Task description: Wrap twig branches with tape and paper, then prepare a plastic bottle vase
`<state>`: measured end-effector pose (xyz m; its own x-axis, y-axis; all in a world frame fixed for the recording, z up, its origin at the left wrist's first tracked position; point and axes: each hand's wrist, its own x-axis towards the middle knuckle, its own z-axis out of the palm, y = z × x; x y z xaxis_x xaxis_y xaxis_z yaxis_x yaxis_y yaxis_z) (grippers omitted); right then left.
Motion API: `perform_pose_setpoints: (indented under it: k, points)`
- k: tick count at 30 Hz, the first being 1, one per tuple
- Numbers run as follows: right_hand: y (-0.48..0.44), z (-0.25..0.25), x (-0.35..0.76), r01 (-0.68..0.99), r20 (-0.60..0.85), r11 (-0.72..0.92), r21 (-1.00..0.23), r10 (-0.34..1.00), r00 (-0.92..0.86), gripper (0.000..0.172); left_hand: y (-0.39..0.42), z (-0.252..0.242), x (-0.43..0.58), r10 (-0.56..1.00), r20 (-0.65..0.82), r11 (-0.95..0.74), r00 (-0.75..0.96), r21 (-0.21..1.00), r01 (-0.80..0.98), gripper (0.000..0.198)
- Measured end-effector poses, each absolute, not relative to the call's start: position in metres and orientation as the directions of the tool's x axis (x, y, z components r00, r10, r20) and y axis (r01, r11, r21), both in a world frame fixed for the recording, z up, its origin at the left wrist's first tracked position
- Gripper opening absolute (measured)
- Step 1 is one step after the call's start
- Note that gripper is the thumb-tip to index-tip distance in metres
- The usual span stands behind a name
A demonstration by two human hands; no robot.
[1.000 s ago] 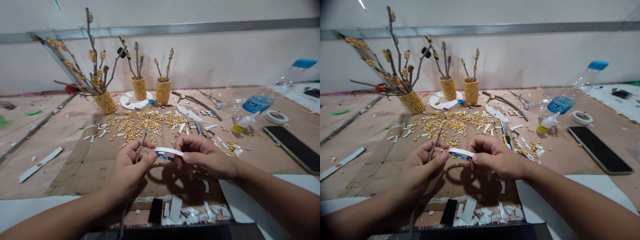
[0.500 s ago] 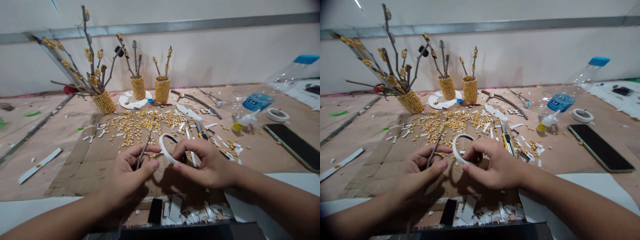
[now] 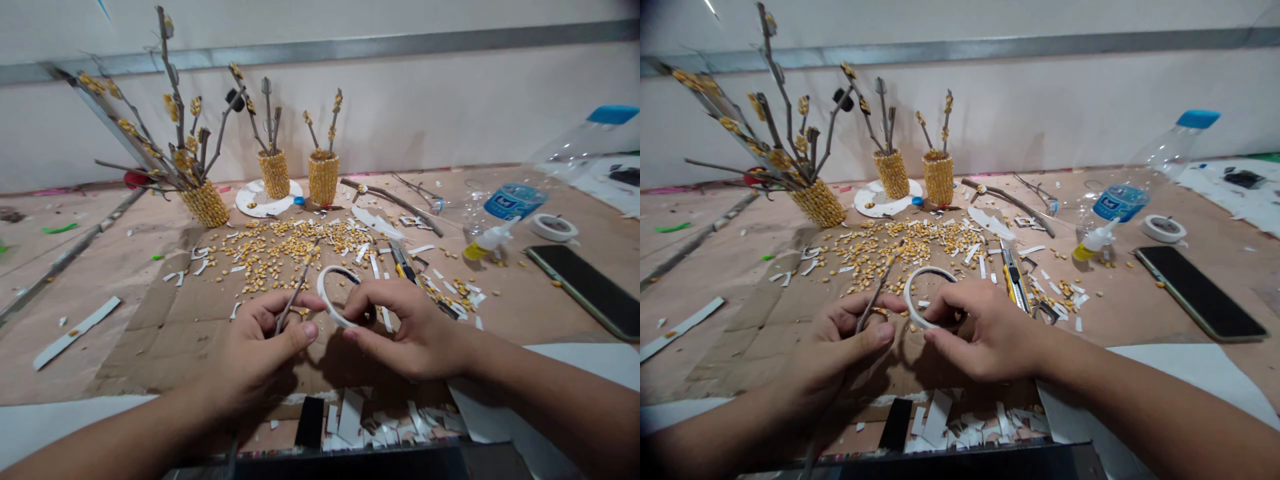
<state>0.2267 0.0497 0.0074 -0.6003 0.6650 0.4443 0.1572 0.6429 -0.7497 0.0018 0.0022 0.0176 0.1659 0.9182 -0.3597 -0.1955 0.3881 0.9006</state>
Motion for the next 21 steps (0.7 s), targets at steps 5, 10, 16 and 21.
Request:
perform_pose_setpoints:
  k: [5, 10, 16, 21]
  points:
    - [0.052, 0.008, 0.225, 0.204, 0.457, 0.658, -0.725, 0.681, -0.573, 0.007, -0.003, 0.019, 0.005, 0.888, -0.396, 0.447, 0.234, 0.864, -0.233, 0.033]
    - [0.049, 0.009, 0.225, 0.204, 0.519, 0.729, -0.653, 0.627, -0.581, 0.005, 0.004, 0.011, 0.000, 0.931, -0.349, 0.361, 0.111, 0.925, -0.121, 0.040]
    - [0.039, 0.009, 0.222, 0.256, 0.573, 0.825, -0.503, 0.541, -0.616, 0.002, 0.008, 0.006, -0.001, 0.956, -0.289, 0.286, 0.047, 0.956, 0.060, 0.041]
    - [0.037, 0.007, 0.219, 0.267, 0.580, 0.855, -0.445, 0.503, -0.641, 0.006, 0.006, 0.005, -0.001, 0.968, -0.249, 0.240, 0.030, 0.956, 0.171, 0.036]
